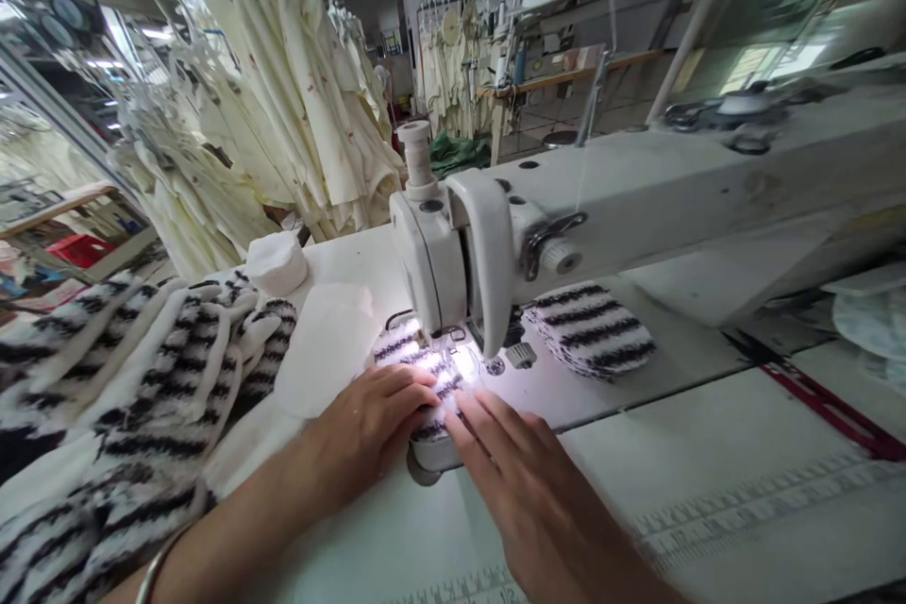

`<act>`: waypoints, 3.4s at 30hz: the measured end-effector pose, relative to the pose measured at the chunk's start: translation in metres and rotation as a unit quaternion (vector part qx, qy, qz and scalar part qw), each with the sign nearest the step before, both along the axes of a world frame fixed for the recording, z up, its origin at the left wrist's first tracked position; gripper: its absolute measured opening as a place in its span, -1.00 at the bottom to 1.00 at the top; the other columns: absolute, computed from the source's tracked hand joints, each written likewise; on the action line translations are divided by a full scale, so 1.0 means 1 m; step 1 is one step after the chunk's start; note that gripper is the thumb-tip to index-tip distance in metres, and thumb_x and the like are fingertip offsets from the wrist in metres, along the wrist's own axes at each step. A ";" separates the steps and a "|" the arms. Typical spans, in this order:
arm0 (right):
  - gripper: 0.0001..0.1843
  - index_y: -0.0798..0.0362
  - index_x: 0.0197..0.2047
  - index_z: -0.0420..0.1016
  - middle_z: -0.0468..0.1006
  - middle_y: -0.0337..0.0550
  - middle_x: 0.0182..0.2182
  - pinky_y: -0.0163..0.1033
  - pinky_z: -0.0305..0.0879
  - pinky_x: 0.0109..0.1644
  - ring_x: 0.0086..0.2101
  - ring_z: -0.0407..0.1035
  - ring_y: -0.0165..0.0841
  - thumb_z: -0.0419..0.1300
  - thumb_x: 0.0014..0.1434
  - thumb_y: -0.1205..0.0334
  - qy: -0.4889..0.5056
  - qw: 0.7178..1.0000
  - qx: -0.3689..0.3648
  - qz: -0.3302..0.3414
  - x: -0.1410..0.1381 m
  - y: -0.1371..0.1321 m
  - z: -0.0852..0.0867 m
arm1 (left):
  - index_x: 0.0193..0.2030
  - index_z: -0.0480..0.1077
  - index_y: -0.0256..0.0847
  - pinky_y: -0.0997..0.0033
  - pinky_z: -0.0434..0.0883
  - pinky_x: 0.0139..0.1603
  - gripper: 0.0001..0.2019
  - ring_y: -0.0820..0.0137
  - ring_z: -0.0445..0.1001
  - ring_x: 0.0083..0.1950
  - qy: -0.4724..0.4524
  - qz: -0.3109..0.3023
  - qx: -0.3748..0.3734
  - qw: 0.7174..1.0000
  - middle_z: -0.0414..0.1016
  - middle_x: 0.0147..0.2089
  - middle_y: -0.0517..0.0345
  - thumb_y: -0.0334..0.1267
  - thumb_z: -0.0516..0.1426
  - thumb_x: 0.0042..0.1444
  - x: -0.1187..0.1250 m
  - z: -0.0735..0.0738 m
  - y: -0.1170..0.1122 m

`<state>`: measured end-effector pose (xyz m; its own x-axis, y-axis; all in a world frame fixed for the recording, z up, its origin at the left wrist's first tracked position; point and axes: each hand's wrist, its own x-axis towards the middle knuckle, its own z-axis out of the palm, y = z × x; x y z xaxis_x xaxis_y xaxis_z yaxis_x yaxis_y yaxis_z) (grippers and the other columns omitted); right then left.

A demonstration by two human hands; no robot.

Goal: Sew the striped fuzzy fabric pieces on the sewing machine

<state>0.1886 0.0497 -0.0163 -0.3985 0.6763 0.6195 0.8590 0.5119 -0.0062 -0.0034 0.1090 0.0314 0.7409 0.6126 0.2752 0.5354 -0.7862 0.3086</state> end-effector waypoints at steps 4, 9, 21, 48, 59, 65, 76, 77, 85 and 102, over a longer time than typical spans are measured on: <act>-0.43 0.07 0.00 0.46 0.47 -0.03 -0.06 -0.12 0.33 -0.09 -0.02 0.32 -0.23 -0.16 0.03 0.59 0.024 0.998 -0.044 0.028 0.007 0.013 0.009 | 0.01 0.30 -0.21 0.18 0.43 0.03 -0.79 0.29 0.44 0.04 0.006 0.008 0.013 1.000 0.46 0.03 -0.01 -0.43 -0.04 0.30 -0.002 -0.003 0.004; -0.41 -0.02 -0.05 0.48 0.45 -0.08 -0.22 -0.25 0.32 -0.26 -0.28 0.35 -0.32 -0.10 -0.03 0.61 0.043 0.992 -0.103 0.064 0.019 0.030 0.022 | 0.02 0.30 -0.25 0.15 0.45 -0.08 -0.78 0.25 0.43 -0.06 0.036 0.037 0.029 0.998 0.46 -0.05 -0.02 -0.43 -0.05 0.29 0.002 -0.003 0.002; -0.41 0.25 0.07 0.41 0.43 0.03 0.03 -0.08 0.32 -0.03 0.03 0.28 -0.17 -0.18 0.04 0.60 -0.036 0.998 -0.011 0.053 0.010 0.021 0.011 | -0.11 0.35 -0.26 0.21 0.42 -0.20 -0.79 0.29 0.37 -0.21 0.061 0.042 0.055 0.996 0.42 -0.21 0.01 -0.48 -0.07 0.27 0.009 0.004 0.008; -0.39 0.02 0.16 0.34 0.30 -0.09 0.17 0.00 0.35 0.03 0.13 0.18 -0.15 -0.11 0.10 0.58 -0.047 0.992 -0.089 0.082 0.019 0.010 -0.006 | -0.04 0.33 -0.17 0.28 0.44 -0.10 -0.78 0.34 0.40 -0.07 0.019 0.047 -0.044 0.998 0.40 -0.01 0.06 -0.46 -0.04 0.27 -0.007 0.005 -0.023; -0.32 -0.13 -0.03 0.48 0.43 -0.07 -0.09 -0.20 0.35 -0.30 -0.28 0.34 -0.29 -0.09 -0.08 0.67 -0.044 0.973 -0.209 0.092 0.041 0.049 0.030 | -0.07 0.31 -0.27 0.11 0.45 -0.36 -0.81 0.20 0.33 -0.24 0.008 0.138 0.071 0.988 0.34 -0.22 -0.04 -0.40 0.02 0.19 0.033 -0.011 -0.033; -0.24 0.07 0.18 0.28 0.30 0.07 0.07 0.00 0.40 -0.08 -0.01 0.28 -0.16 -0.16 -0.07 0.68 -0.022 0.989 -0.130 0.070 0.046 0.020 0.019 | -0.06 0.32 -0.25 0.23 0.50 -0.13 -0.84 0.28 0.43 -0.09 -0.013 0.058 0.031 0.998 0.43 -0.06 -0.02 -0.33 0.10 0.22 0.025 -0.001 -0.031; -0.28 -0.01 0.14 0.33 0.35 -0.01 0.05 -0.11 0.34 -0.07 -0.01 0.28 -0.25 -0.17 -0.03 0.66 0.080 0.992 -0.100 0.020 0.046 -0.009 -0.001 | -0.20 0.38 -0.20 0.41 0.50 -0.13 -0.92 0.41 0.50 -0.11 -0.046 0.053 0.009 0.997 0.50 -0.11 0.11 -0.41 0.07 0.25 0.017 -0.003 -0.033; -0.29 -0.01 0.13 0.34 0.35 0.00 0.05 -0.12 0.34 -0.07 0.00 0.27 -0.24 -0.17 -0.02 0.65 0.084 0.991 -0.099 0.019 0.041 -0.011 -0.001 | -0.19 0.39 -0.19 0.38 0.50 -0.11 -0.91 0.39 0.50 -0.08 -0.040 0.050 0.012 0.998 0.51 -0.10 0.10 -0.40 0.08 0.24 0.016 -0.004 -0.034; -0.43 0.07 0.11 0.34 0.32 0.09 0.11 -0.04 0.26 0.01 0.16 0.14 -0.13 -0.15 0.10 0.59 0.053 0.997 -0.051 -0.006 0.013 -0.024 -0.012 | 0.07 0.34 -0.25 0.19 0.47 0.04 -0.74 0.26 0.41 0.14 -0.014 0.036 0.055 0.998 0.50 0.06 0.01 -0.43 0.06 0.24 0.015 -0.012 -0.046; -0.48 -0.04 -0.02 0.48 0.48 -0.01 -0.15 -0.14 0.35 -0.25 -0.13 0.39 -0.20 -0.08 0.07 0.55 -0.024 0.997 -0.072 0.023 0.023 0.035 0.013 | 0.10 0.29 -0.22 0.17 0.51 -0.08 -0.71 0.24 0.45 0.10 0.024 0.069 0.117 0.990 0.48 0.08 -0.05 -0.43 -0.08 0.30 0.013 -0.023 -0.009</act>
